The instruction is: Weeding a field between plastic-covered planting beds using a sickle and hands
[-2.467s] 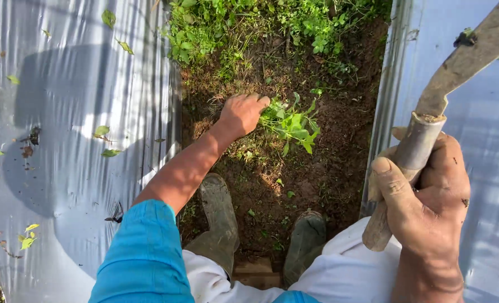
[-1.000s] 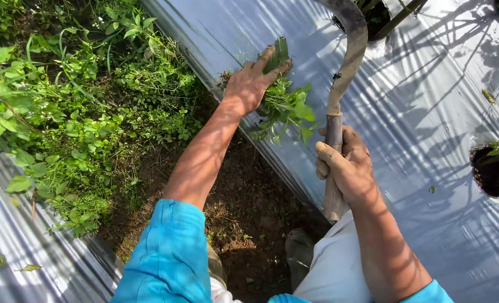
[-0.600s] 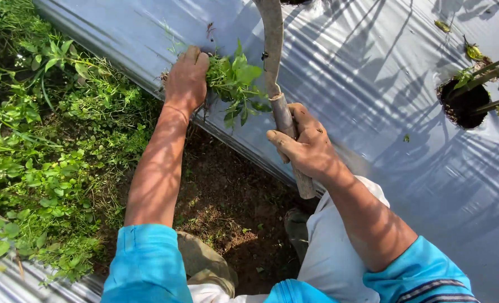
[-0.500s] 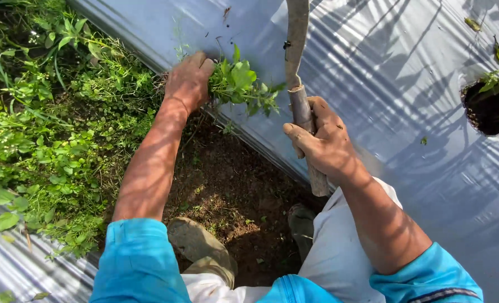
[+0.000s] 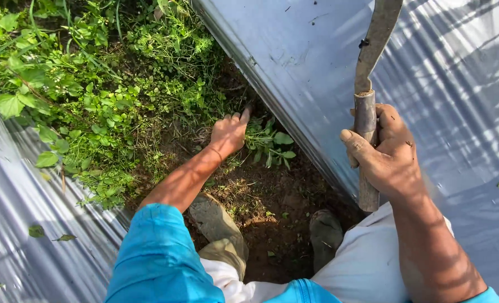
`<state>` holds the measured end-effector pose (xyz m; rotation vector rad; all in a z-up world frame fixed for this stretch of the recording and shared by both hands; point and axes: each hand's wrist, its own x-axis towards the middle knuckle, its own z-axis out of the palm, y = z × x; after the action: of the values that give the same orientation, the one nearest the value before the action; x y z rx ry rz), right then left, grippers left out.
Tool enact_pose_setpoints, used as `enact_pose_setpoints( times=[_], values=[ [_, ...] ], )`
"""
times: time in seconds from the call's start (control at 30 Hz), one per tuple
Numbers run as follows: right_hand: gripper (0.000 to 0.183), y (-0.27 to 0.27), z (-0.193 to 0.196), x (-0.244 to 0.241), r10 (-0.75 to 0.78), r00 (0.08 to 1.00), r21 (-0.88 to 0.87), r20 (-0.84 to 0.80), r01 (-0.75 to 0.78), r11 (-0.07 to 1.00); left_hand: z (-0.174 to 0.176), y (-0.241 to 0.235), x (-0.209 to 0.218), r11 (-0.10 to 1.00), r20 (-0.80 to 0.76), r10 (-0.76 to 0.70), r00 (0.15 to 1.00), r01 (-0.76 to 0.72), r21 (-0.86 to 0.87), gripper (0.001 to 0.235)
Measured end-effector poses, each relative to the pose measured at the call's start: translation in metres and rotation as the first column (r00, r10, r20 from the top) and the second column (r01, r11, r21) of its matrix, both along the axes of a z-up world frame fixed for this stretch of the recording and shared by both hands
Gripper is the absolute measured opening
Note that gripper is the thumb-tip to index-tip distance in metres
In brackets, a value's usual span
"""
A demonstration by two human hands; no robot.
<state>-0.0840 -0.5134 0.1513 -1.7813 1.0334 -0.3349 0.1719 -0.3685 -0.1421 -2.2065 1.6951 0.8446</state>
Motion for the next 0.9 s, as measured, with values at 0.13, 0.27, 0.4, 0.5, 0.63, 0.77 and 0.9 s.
enact_pose_setpoints(
  times=[0.13, 0.27, 0.4, 0.5, 0.63, 0.77, 0.9],
  values=[
    [0.024, -0.001, -0.003, 0.006, 0.007, 1.0, 0.02, -0.027, -0.007, 1.0, -0.036, -0.039, 0.017, 0.905, 0.23, 0.322, 0.918, -0.227, -0.361, 0.081],
    [0.023, 0.0, -0.005, 0.01, -0.01, 0.999, 0.024, -0.039, 0.011, 1.0, -0.022, -0.071, 0.042, 0.914, 0.125, 0.405, 0.906, -0.397, -0.084, 0.071],
    [0.024, -0.002, -0.013, 0.009, -0.003, 0.995, -0.032, -0.104, 0.0, 0.999, -0.057, -0.063, 0.04, 0.967, 0.154, 0.244, 0.957, -0.253, 0.039, 0.031],
    [0.023, 0.002, -0.011, 0.008, -0.042, 0.989, 0.012, -0.14, 0.044, 0.999, -0.081, -0.039, 0.043, 0.986, 0.212, 0.142, 0.967, -0.157, 0.059, 0.026],
    [0.023, 0.007, -0.016, -0.004, -0.036, 0.976, 0.019, -0.213, 0.041, 0.999, -0.03, 0.003, 0.067, 0.929, 0.114, 0.041, 0.993, -0.08, 0.361, 0.03],
    [0.024, 0.021, -0.038, -0.025, 0.02, 0.954, -0.037, -0.299, -0.032, 0.999, 0.056, 0.024, 0.086, 0.819, 0.151, -0.274, 0.95, 0.149, 0.554, 0.014],
    [0.036, 0.06, -0.118, -0.056, -0.012, 0.987, -0.004, -0.161, 0.012, 1.0, -0.065, 0.087, 0.078, 0.846, 0.345, -0.53, 0.774, 0.459, 0.27, 0.039]
  ],
)
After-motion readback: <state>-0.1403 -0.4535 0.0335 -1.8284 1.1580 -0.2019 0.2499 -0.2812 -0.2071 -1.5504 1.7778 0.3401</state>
